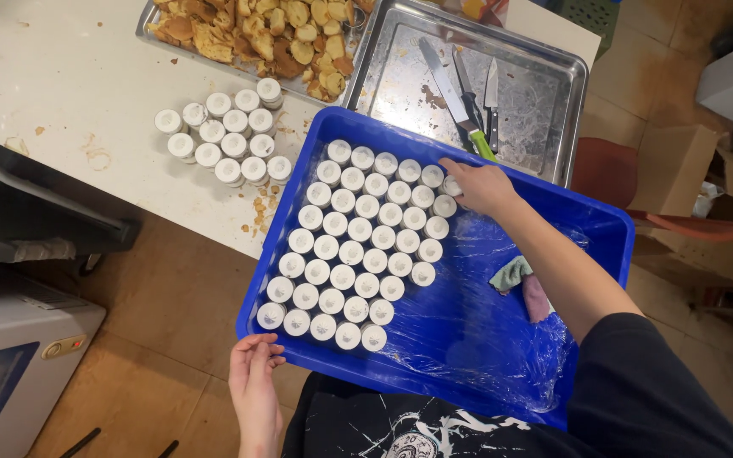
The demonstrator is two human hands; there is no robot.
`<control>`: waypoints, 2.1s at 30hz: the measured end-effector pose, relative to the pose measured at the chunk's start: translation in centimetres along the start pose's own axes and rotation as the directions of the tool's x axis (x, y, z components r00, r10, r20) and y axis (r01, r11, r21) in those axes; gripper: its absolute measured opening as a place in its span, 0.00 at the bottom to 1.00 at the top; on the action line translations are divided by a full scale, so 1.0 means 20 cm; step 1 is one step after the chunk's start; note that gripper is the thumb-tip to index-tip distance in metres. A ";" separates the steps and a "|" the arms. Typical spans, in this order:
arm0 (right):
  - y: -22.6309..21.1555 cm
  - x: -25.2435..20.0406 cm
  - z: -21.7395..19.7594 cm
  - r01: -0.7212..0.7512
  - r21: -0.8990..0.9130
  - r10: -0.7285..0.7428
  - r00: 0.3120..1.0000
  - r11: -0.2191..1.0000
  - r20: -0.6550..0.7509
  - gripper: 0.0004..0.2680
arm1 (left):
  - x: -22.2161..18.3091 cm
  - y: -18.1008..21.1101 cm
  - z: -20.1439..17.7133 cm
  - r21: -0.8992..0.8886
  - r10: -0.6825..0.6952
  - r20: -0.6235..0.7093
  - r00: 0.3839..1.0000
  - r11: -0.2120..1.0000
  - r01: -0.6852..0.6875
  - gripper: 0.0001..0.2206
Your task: Cleaning small white containers with a cloth and placing them in a bin.
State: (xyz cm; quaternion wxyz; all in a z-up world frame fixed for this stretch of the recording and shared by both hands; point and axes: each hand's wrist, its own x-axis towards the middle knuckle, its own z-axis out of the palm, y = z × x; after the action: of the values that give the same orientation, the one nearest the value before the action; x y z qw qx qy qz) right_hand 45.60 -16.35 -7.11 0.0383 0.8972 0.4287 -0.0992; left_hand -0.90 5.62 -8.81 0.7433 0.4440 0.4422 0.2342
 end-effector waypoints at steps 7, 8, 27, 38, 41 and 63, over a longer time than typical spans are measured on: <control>0.01 -0.31 -0.14 -0.264 0.295 0.310 0.943 0.918 -0.122 0.23 | 0.08 0.06 -0.01 0.054 0.074 -0.037 0.997 0.996 -0.072 0.07; 0.04 -0.41 -0.03 -0.237 0.303 0.286 0.949 0.923 -0.130 0.23 | 0.16 0.11 -0.01 0.054 0.091 -0.059 0.994 0.995 -0.088 0.07; 0.16 -1.77 0.56 -0.657 0.541 0.803 0.593 0.525 -0.060 0.13 | 1.75 0.06 0.31 0.865 0.447 0.097 0.889 0.404 -0.298 0.31; -0.04 -1.64 0.45 -0.084 0.956 0.820 0.496 -0.281 0.285 0.06 | 1.70 0.12 0.36 0.815 0.597 0.201 0.777 0.338 -0.470 0.31; -0.07 -1.60 0.57 -0.169 0.958 0.833 0.474 -0.232 0.285 0.11 | 1.72 0.12 0.37 0.808 0.597 0.206 0.776 0.343 -0.479 0.31; -1.29 -0.99 -0.38 0.623 0.753 0.320 0.683 0.214 -0.656 0.04 | -0.38 0.32 0.70 -0.466 0.357 0.376 0.855 0.870 -0.159 0.21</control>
State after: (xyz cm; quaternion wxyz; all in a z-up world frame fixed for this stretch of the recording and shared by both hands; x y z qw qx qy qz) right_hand 14.60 -14.07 4.99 -0.7024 0.6229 0.3444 0.0068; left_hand 7.75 -3.19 3.11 0.8632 0.3728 0.1317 0.3139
